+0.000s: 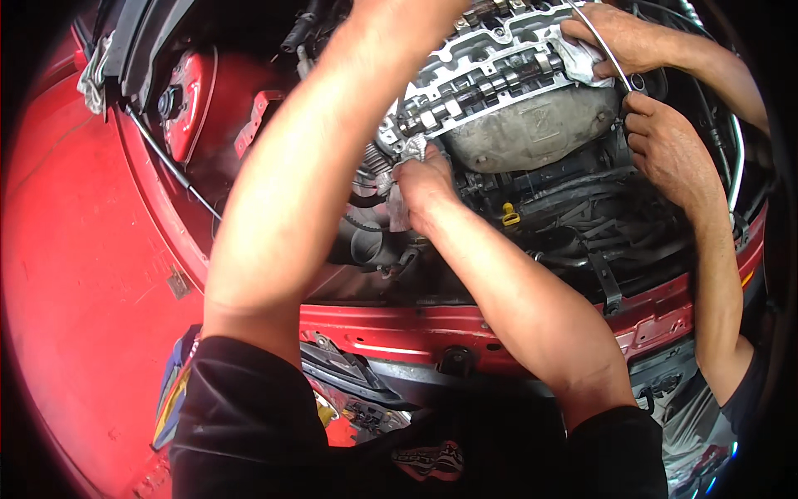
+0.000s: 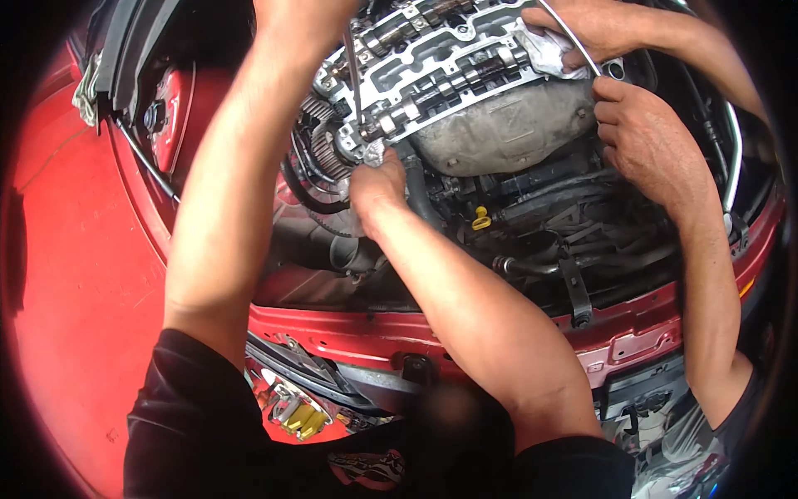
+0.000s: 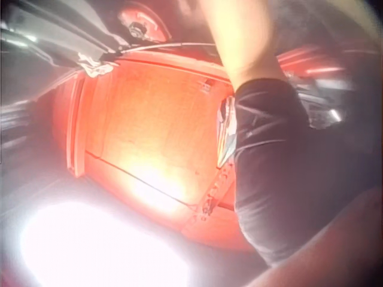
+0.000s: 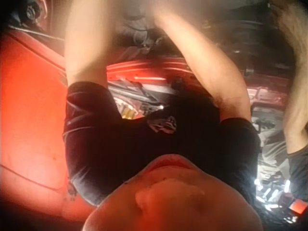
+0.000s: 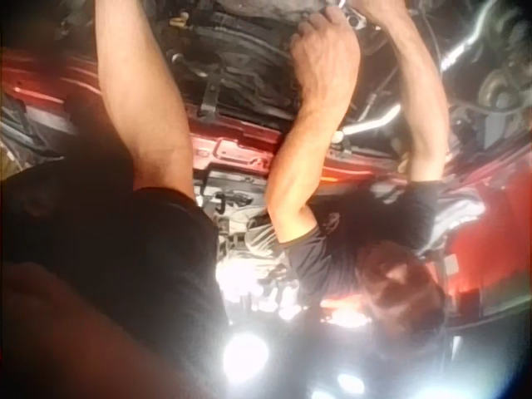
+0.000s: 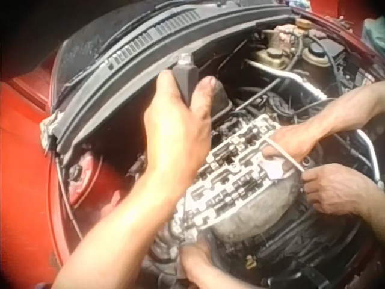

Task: The person works on a car engine with the hood open, using a wrench to loosen bolts on the valve cover. They remove the valve cover and place it on a workbench. The person then uses a cloth to wipe the engine surface and the removed cover.

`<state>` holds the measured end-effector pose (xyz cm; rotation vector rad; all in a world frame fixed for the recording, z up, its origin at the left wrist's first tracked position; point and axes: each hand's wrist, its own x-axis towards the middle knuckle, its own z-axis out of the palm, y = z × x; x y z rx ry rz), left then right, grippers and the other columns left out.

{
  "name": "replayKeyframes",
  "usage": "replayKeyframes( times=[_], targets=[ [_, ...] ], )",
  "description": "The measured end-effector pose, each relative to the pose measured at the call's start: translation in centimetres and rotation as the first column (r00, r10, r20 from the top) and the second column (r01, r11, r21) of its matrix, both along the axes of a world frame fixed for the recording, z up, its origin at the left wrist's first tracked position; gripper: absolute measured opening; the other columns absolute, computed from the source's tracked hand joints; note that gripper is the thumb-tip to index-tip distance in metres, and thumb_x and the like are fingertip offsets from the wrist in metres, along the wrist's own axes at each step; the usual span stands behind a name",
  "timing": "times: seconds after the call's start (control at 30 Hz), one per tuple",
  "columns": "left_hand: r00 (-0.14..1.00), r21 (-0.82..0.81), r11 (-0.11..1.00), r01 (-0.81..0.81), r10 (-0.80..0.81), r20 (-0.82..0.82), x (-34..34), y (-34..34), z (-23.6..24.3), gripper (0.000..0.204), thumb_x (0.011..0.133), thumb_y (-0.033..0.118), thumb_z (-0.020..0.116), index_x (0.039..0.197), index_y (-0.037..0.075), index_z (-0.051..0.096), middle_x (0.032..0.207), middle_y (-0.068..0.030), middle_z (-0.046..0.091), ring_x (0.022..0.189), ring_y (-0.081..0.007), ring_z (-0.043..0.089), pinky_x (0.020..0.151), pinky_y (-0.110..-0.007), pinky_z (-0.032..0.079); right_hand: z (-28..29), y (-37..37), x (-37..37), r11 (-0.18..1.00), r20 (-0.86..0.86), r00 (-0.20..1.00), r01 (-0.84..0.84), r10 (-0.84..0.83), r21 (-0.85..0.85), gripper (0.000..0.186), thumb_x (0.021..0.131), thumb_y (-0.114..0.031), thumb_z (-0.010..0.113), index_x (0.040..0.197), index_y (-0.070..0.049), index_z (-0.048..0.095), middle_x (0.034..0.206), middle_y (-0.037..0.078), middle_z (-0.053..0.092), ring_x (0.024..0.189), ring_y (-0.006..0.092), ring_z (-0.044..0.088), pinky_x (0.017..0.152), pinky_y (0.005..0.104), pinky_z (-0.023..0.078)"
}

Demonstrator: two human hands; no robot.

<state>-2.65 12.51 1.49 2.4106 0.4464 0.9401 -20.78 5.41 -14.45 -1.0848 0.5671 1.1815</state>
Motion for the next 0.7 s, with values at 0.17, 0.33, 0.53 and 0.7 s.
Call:
replayKeyframes(
  times=[0.17,0.33,0.53,0.7],
  targets=[
    [0.983,-0.154,0.980,0.125,-0.102,0.152,-4.1,-1.9,2.9,0.034,0.100,0.028,0.069,0.108,-0.001,0.053,0.093,-0.0241,0.069,0.080,-0.0349,0.070,0.070,-0.043,0.055,2.1,-0.4,0.6,0.992,0.073,0.996,-0.032,0.042,-0.125,0.057,0.079,0.008,0.051,0.136,0.003,0.051,0.120,0.019,0.067,0.110,0.0257,0.064,0.099,0.0368,0.047],
    [0.995,-0.024,0.999,-0.028,0.030,0.094,-3.3,0.7,2.3,0.035,0.100,0.028,0.068,0.109,-0.003,0.054,0.097,-0.0269,0.069,0.089,-0.0392,0.070,0.078,-0.045,0.054,3.7,-0.8,1.1,0.989,0.114,0.983,-0.137,0.142,-0.050,0.070,0.078,-0.007,0.076,0.138,0.011,0.044,0.134,0.025,0.059,0.115,0.0293,0.065,0.095,0.0365,0.052],
    [0.994,-0.142,0.986,-0.087,0.095,0.047,-2.6,2.2,6.2,0.041,0.101,0.033,0.064,0.114,-0.004,0.051,0.101,-0.0351,0.068,0.098,-0.0525,0.066,0.086,-0.053,0.052,1.9,-0.5,0.9,0.925,0.346,0.860,-0.322,0.374,-0.200,0.098,0.073,-0.018,0.090,0.144,0.015,0.031,0.137,0.033,0.055,0.124,0.0359,0.060,0.105,0.0400,0.050],
    [0.956,-0.109,0.994,0.000,0.032,0.292,-7.7,2.6,13.1,0.034,0.104,0.032,0.060,0.105,-0.002,0.053,0.089,-0.0200,0.065,0.078,-0.0312,0.064,0.070,-0.042,0.054,2.7,-1.2,0.8,0.867,0.350,0.794,-0.442,0.497,-0.229,0.054,0.078,0.003,0.076,0.128,0.007,0.054,0.113,0.019,0.069,0.099,0.0273,0.068,0.090,0.0394,0.054]
  ],
)
